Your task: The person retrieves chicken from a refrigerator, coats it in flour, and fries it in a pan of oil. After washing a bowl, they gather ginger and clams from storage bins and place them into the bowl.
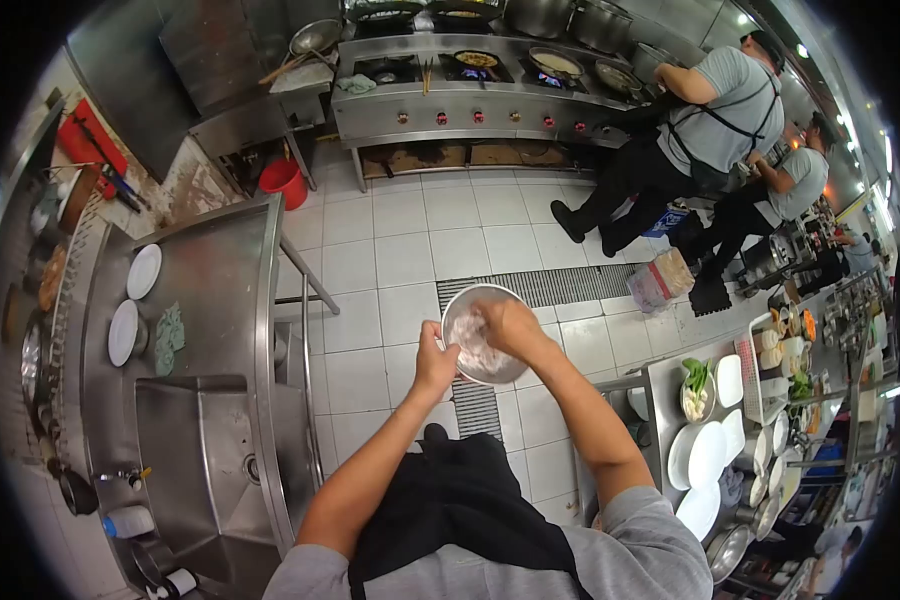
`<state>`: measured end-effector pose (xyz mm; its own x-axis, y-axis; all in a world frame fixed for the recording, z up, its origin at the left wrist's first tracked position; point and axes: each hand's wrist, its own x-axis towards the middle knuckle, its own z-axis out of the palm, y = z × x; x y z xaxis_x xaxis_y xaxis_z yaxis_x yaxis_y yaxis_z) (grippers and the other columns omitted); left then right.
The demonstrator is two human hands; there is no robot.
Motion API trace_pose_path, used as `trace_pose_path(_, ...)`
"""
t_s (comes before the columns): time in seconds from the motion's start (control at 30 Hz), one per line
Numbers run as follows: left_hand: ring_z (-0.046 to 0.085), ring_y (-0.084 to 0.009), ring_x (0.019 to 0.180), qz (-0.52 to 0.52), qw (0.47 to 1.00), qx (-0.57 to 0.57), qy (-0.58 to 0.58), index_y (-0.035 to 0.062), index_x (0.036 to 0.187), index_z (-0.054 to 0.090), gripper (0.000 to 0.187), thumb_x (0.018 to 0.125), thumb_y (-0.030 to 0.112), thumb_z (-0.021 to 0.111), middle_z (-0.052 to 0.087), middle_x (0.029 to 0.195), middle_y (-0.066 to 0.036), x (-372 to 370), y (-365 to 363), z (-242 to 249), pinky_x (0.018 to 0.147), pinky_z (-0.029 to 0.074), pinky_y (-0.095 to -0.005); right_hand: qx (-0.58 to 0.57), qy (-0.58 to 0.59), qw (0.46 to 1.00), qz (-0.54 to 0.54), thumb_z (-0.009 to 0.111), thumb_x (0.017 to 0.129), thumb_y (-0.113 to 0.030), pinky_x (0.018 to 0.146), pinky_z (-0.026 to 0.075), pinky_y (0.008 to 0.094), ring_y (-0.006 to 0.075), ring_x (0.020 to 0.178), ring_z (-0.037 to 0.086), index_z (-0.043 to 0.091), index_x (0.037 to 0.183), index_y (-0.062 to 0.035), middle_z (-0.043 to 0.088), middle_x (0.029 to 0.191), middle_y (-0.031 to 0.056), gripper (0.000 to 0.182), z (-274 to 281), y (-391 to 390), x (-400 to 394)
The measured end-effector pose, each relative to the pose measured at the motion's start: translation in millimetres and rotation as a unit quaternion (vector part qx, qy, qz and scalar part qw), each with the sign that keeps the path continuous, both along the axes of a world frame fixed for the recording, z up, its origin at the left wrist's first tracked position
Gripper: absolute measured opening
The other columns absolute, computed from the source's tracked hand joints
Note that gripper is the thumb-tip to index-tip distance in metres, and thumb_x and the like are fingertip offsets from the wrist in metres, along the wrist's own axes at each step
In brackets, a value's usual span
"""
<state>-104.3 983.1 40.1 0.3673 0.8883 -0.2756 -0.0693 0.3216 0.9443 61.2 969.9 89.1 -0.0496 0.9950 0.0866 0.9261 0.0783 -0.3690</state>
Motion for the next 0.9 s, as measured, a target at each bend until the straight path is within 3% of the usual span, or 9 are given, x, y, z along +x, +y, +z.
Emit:
trace_pose_path(0.17, 0.057, -0.0173, 0.057, -0.002, 0.998, 0.051, 0.030, 0.0083, 0.097, 0.033, 0.027, 0.079, -0.006, 0.048, 0.048, 0.085, -0.010, 35, 100, 8, 0.038, 0.050, -0.0296, 0.027, 0.044, 0.998, -0.037, 0.057, 0.064, 0.001, 0.071, 0.052, 0.0428, 0.0375, 0.077, 0.064, 0.064, 0.100, -0.0054, 0.066, 0.081, 0.0195, 0.038, 36, 93, 32)
trace_pose_path(0.27, 0.056, -0.0168, 0.057, -0.031, 0.999, -0.001, -0.029, 0.0079, 0.097, 0.033, 0.027, 0.079, -0.006, 0.048, 0.048, 0.086, -0.010, 56, 159, 7, 0.037, 0.049, -0.0296, 0.003, 0.191, 0.975, -0.112, 0.058, 0.062, 0.004, 0.074, 0.050, 0.0426, 0.0391, 0.083, 0.063, 0.060, 0.105, -0.0043, 0.066, 0.085, 0.0212, 0.043, 56, 141, 45)
trace_pose_path(0.43, 0.059, -0.0237, 0.061, -0.090, 0.993, 0.004, -0.077, 0.0061, 0.098, 0.032, 0.031, 0.077, -0.006, 0.051, 0.044, 0.095, -0.014, 98, 265, -33, 0.036, 0.052, -0.0325, 0.000, 0.134, 0.976, -0.175, 0.062, 0.064, 0.002, 0.078, 0.049, 0.0392, 0.0377, 0.090, 0.062, 0.058, 0.106, -0.0028, 0.064, 0.091, 0.0210, 0.043, -4, 216, 81)
trace_pose_path(0.5, 0.059, -0.0239, 0.055, -0.087, 0.988, 0.124, -0.033, 0.0064, 0.099, 0.032, 0.032, 0.077, -0.005, 0.052, 0.043, 0.093, -0.014, 116, 311, -41, 0.034, 0.050, -0.0331, 0.044, 0.134, 0.975, -0.174, 0.064, 0.064, 0.000, 0.079, 0.049, 0.0368, 0.0346, 0.089, 0.063, 0.056, 0.113, -0.0006, 0.064, 0.098, 0.0196, 0.049, -5, 257, 91)
trace_pose_path(0.57, 0.057, -0.0171, 0.056, -0.130, 0.990, 0.043, -0.012, 0.0097, 0.097, 0.032, 0.030, 0.077, -0.005, 0.049, 0.048, 0.082, -0.011, 112, 340, 8, 0.038, 0.050, -0.0315, 0.045, 0.194, 0.959, -0.203, 0.063, 0.065, -0.001, 0.080, 0.049, 0.0372, 0.0355, 0.090, 0.063, 0.056, 0.114, -0.0006, 0.064, 0.101, 0.0208, 0.050, 12, 295, 93)
trace_pose_path(0.63, 0.057, -0.0172, 0.056, -0.145, 0.989, 0.015, -0.028, 0.0093, 0.097, 0.033, 0.029, 0.077, -0.005, 0.049, 0.049, 0.083, -0.011, 119, 373, 4, 0.039, 0.052, -0.0317, 0.035, 0.261, 0.934, -0.242, 0.063, 0.065, -0.001, 0.081, 0.049, 0.0376, 0.0364, 0.092, 0.062, 0.056, 0.116, -0.0006, 0.063, 0.104, 0.0219, 0.051, 24, 319, 94)
trace_pose_path(0.7, 0.056, -0.0162, 0.056, -0.129, 0.988, -0.010, -0.080, 0.0085, 0.097, 0.034, 0.028, 0.078, -0.004, 0.048, 0.049, 0.084, -0.010, 130, 411, 6, 0.040, 0.052, -0.0315, 0.025, 0.188, 0.963, -0.189, 0.063, 0.065, -0.002, 0.083, 0.048, 0.0394, 0.0394, 0.094, 0.061, 0.055, 0.119, 0.0004, 0.062, 0.105, 0.0239, 0.055, 32, 354, 103)
trace_pose_path(0.73, 0.056, -0.0156, 0.056, -0.123, 0.988, -0.009, -0.098, 0.0084, 0.098, 0.034, 0.027, 0.078, -0.005, 0.048, 0.048, 0.085, -0.010, 134, 431, 2, 0.040, 0.052, -0.0310, 0.053, 0.033, 0.983, -0.174, 0.066, 0.065, -0.005, 0.083, 0.048, 0.0426, 0.0415, 0.092, 0.060, 0.057, 0.114, 0.0021, 0.064, 0.100, 0.0237, 0.050, 26, 369, 106)
trace_pose_path(0.9, 0.058, -0.0192, 0.054, -0.098, 0.991, 0.027, -0.085, 0.0078, 0.098, 0.030, 0.029, 0.079, -0.006, 0.048, 0.046, 0.089, -0.011, 155, 535, -3, 0.037, 0.052, -0.0314, 0.025, 0.041, 0.982, -0.183, 0.067, 0.067, -0.010, 0.080, 0.048, 0.0441, 0.0410, 0.087, 0.061, 0.063, 0.096, 0.0032, 0.064, 0.089, 0.0233, 0.032, 12, 477, 135)
